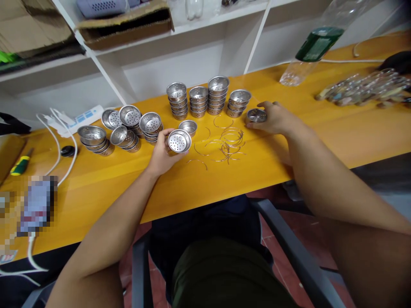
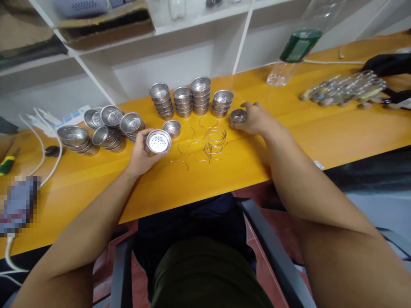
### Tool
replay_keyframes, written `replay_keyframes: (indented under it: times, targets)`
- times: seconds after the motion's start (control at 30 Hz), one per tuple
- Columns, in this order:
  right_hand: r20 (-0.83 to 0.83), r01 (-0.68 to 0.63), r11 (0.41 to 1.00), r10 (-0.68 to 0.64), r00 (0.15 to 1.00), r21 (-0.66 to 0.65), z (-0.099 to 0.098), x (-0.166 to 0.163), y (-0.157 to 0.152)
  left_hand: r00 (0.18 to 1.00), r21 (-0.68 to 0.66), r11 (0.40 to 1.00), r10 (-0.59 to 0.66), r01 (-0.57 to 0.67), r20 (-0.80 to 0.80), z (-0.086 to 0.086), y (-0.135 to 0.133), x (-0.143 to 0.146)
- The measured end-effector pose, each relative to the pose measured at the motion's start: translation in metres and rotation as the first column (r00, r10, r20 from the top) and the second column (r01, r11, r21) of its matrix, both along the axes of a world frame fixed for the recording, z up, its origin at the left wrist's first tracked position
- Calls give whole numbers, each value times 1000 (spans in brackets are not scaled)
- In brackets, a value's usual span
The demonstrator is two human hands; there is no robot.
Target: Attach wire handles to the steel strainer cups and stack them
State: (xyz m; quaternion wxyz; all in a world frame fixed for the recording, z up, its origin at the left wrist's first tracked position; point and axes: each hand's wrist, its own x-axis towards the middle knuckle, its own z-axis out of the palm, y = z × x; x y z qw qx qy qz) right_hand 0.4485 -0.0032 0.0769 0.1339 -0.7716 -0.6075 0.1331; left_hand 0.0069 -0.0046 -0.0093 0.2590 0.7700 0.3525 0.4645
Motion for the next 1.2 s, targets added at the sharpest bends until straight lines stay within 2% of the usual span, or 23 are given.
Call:
replay_keyframes:
  times: [0.07, 0.13, 0.23, 0.33, 0.5, 0.63, 0.7, 0.8, 0.87, 0.9, 0.97, 1.07, 1.13, 1.2]
  targets:
    - [82, -3, 998, -1, 997, 57, 4, -4, -12, 999, -9, 999, -34, 34, 34, -4, 2, 0]
    - [168, -99, 991, 82, 982, 93, 7, -10, -21, 995, -5, 997, -72, 73, 63, -7, 2, 0]
    - [217, -383, 923, 379, 900, -26, 6, -23, -23, 991, -2, 995, -104, 104, 88, -8, 2, 2]
    - [219, -529, 834, 552, 805, -155, -1, -40, -11, 991, -5, 994, -107, 107, 86, -8, 1, 2]
    - [222, -557, 803, 595, 773, -212, -7, -65, 2, 992, -28, 994, -107, 109, 64, -6, 0, 1]
    - [305, -525, 795, 603, 737, -304, -1, -79, 1, 991, -4, 993, -121, 122, 51, -6, -1, 1]
    - [306, -520, 797, 600, 739, -306, 3, -81, 1, 992, 9, 993, -120, 120, 43, -6, -1, 1]
    - [241, -547, 819, 574, 783, -172, 11, -77, 6, 990, 40, 992, -123, 121, 61, -8, 1, 2]
    - [132, -586, 810, 580, 804, 8, 18, -74, 9, 988, 61, 990, -130, 125, 81, -10, 2, 2]
    - [52, -608, 786, 606, 793, 114, 23, -75, 10, 988, 68, 990, -129, 123, 88, -11, 3, 2]
    - [-125, -631, 701, 696, 707, 331, 31, -84, 12, 988, 64, 991, -123, 117, 93, -12, 5, 1]
    - [-315, -604, 568, 819, 479, 559, 36, -112, 14, 984, 46, 990, -134, 130, 114, -13, 7, 2]
    - [-371, -566, 526, 850, 375, 634, 31, -134, 17, 979, 42, 989, -146, 141, 139, -14, 7, 3]
    - [-400, -535, 516, 856, 326, 668, 19, -151, 20, 976, 41, 989, -146, 141, 162, -15, 8, 4]
